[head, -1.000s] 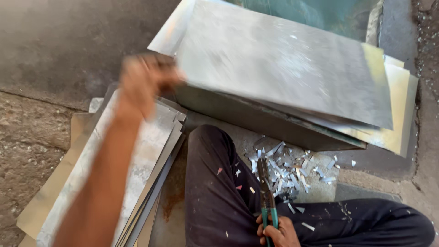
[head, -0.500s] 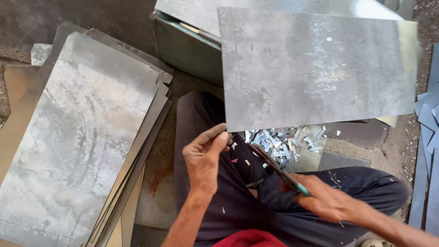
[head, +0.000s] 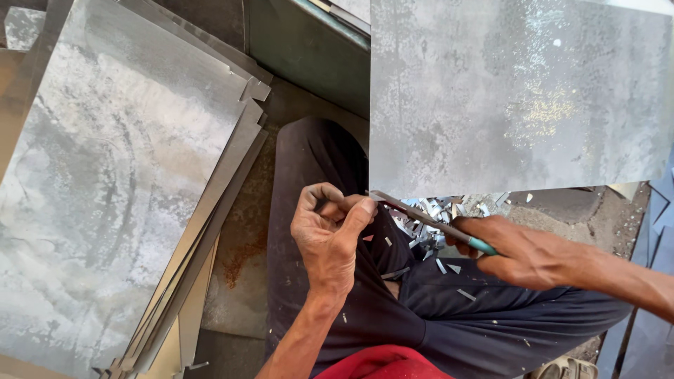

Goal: The person cuts sections from metal sheets using snips while sitting on the floor. They hold the metal with one hand and operate the tool with the other to remove pieces, letting the scraps fall onto the ground.

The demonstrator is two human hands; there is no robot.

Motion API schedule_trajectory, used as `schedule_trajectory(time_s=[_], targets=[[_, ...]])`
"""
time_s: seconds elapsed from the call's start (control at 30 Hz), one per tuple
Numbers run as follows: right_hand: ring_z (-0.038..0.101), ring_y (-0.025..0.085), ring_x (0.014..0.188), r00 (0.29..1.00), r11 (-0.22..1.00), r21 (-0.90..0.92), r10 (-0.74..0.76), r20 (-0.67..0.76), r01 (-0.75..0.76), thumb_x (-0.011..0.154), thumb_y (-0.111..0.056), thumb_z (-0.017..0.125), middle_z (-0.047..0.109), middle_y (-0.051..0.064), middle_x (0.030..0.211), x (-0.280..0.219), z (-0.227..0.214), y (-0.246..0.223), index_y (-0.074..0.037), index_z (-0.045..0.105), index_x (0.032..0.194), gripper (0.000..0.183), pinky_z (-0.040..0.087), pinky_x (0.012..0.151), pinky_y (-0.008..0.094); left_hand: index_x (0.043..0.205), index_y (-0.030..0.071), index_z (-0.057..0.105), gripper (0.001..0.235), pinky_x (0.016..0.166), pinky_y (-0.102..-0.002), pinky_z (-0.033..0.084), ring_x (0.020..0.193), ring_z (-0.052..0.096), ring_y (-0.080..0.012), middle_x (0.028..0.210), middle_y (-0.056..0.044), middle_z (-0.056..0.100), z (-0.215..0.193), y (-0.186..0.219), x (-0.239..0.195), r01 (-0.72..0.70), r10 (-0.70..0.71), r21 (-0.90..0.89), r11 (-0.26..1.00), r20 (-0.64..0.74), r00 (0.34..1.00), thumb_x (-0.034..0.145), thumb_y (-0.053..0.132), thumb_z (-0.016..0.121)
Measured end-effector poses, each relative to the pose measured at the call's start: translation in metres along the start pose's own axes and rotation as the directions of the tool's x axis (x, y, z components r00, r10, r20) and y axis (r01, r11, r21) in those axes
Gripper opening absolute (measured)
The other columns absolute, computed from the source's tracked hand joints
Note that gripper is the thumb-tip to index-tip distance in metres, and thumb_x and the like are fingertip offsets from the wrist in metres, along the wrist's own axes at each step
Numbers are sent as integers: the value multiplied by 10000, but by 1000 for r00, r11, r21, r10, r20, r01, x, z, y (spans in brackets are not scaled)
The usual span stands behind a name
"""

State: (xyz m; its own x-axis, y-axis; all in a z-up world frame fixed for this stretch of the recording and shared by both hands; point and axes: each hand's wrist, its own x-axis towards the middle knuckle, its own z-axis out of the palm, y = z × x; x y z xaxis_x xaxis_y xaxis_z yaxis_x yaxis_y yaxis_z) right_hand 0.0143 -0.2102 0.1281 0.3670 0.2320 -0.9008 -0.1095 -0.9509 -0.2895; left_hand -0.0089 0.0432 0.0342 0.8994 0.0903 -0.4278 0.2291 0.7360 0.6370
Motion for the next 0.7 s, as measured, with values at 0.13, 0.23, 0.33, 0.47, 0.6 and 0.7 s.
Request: schedule_trajectory(time_s=[0.13, 0.23, 0.33, 0.47, 0.6, 0.7], targets=[[545, 286, 630, 995, 992, -81, 97, -13, -98, 727, -151, 561, 647, 143, 714, 6, -6, 5, -97, 651, 967, 261, 490, 644, 465, 1000, 80, 452, 372, 642, -247, 574, 704, 663, -111, 799, -109, 720, 6, 1, -6, -4, 5, 26, 1000, -33, 999, 830, -66, 748], [436, 272, 515, 991, 980, -151, 128, -30, -131, 727, -140, 565, 544, 141, 569, -1, -5, 24, -82, 626, 863, 159, 436, 557, 487, 1020, 44, 523, 258, 694, -240, 548, 762, 616, -108, 845, -60, 655, 5, 16, -3, -106, 81, 329, 938, 89, 993, 850, -30, 703], [429, 229, 491, 991, 991, -82, 95, -93, -103, 741, -151, 550, 519, 82, 548, -7, 20, 49, -95, 623, 833, 130, 429, 500, 476, 995, 88, 620, 187, 629, -215, 487, 736, 567, -79, 819, 34, 621, 19, 33, 24, -119, 65, 464, 878, 130, 989, 861, 212, 661], [510, 199, 511, 969, 980, 158, 152, -197, -121, 727, -163, 585, 585, 58, 571, -15, 90, 77, -104, 652, 827, 134, 450, 506, 419, 682, 58, 404, 508, 526, -286, 235, 628, 265, -76, 681, 59, 304, 64, 41, 91, -10, -144, 615, 788, 199, 969, 1001, 337, 683], [589, 195, 527, 920, 784, 583, 40, -390, 213, 654, -122, 654, 637, 86, 586, -39, 197, 106, -32, 663, 785, 159, 500, 513, 362, 656, 99, 457, 475, 482, -269, 286, 534, 316, -66, 599, 69, 365, 83, 22, 80, -337, 271, 524, 782, 201, 941, 1022, 334, 648], [586, 248, 544, 944, 344, 931, 251, -217, 123, 652, -50, 621, 650, 127, 620, -61, 271, 117, 40, 668, 795, 176, 486, 519, 407, 793, 85, 576, 355, 560, -248, 320, 620, 382, -47, 673, 83, 445, 79, -29, 8, -451, 469, 449, 771, 77, 880, 1054, 323, 612]])
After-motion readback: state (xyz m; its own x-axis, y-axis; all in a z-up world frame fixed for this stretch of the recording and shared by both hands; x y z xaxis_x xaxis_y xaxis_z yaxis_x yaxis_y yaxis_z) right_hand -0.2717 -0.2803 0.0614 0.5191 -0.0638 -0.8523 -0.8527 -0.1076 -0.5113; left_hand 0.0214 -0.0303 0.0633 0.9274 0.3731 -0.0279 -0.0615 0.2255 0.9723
